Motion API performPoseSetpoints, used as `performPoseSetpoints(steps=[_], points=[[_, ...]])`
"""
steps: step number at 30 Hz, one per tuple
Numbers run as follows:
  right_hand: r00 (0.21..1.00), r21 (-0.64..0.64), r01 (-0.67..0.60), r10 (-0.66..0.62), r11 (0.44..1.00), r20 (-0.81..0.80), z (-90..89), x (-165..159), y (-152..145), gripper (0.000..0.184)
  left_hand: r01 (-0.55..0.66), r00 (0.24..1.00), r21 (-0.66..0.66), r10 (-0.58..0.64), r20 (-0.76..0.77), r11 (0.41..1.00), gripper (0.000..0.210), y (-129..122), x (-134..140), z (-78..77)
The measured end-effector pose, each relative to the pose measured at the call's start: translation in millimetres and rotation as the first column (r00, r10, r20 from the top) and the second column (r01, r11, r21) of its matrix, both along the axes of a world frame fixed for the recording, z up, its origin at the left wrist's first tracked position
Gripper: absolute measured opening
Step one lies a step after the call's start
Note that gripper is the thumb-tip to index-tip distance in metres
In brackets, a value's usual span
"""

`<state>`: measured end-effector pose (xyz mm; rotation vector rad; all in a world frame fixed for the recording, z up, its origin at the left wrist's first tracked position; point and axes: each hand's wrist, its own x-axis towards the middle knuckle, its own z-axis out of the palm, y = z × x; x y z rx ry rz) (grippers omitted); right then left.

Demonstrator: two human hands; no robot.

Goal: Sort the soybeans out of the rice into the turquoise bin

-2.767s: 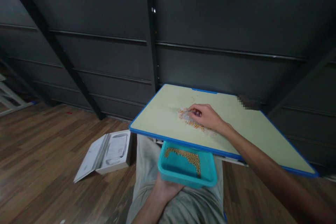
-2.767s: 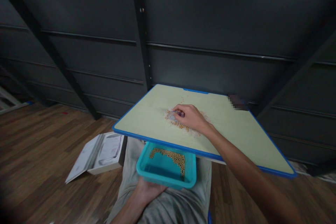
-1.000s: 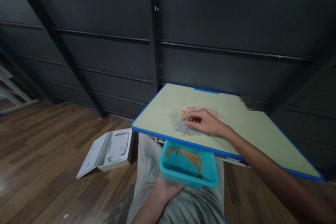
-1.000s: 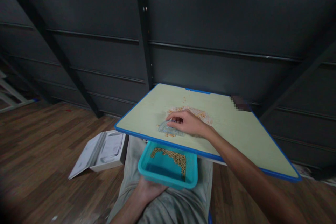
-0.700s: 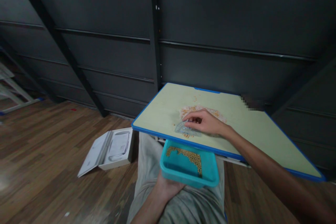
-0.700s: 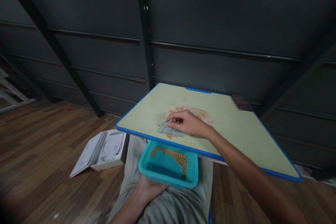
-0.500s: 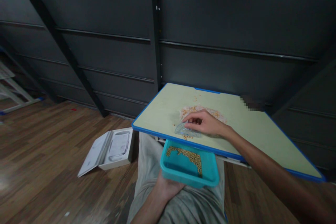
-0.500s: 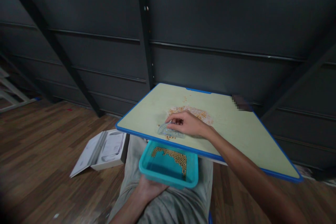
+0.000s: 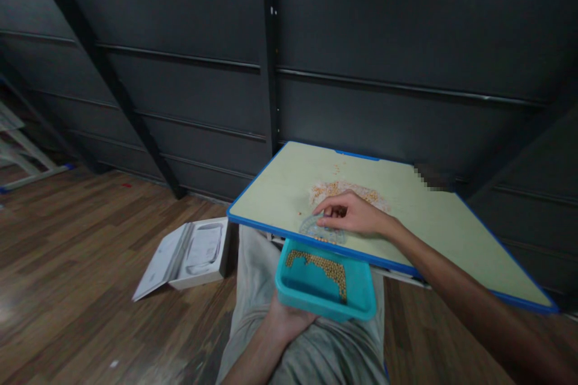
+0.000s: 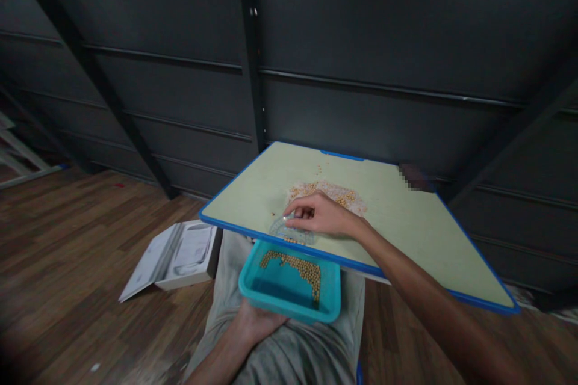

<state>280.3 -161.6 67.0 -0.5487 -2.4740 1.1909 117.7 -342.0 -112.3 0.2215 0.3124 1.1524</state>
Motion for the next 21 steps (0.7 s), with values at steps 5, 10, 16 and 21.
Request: performPoseSetpoints(steps=[5,10,16,21], points=[[1.0,-0.05,0.011,-0.011,0.999,0.014,-0.6,0.1,-0.7,0.032,-0.009,1.0,-0.016,0.009,0.005,1.0,0.061,-2.5,0.0,2.5],[0.999,-0.05,0.027,-0.026,0.998,0.024,-0.3,0.8,-0.9,0.03,-0.016,1.0,-0.024,0.016,0.011,1.0,0.064,-3.5,-0.3,4.0],[0.999,0.015,0.044,-0.044,0.999,0.031,0.1,0.8,-1.2,0.028,-0.003,1.0,-0.031,0.003,-0.011,1.0,0.062,-2.2,-0.8,0.7],[0.993,0.185,0.117,-0.121,0.976,0.009,1.7,1.0,2.2,0.021,-0.011,1.0,-0.033,0.01,-0.028,0.999,0.054,-3.8,-2.1,-5.4]])
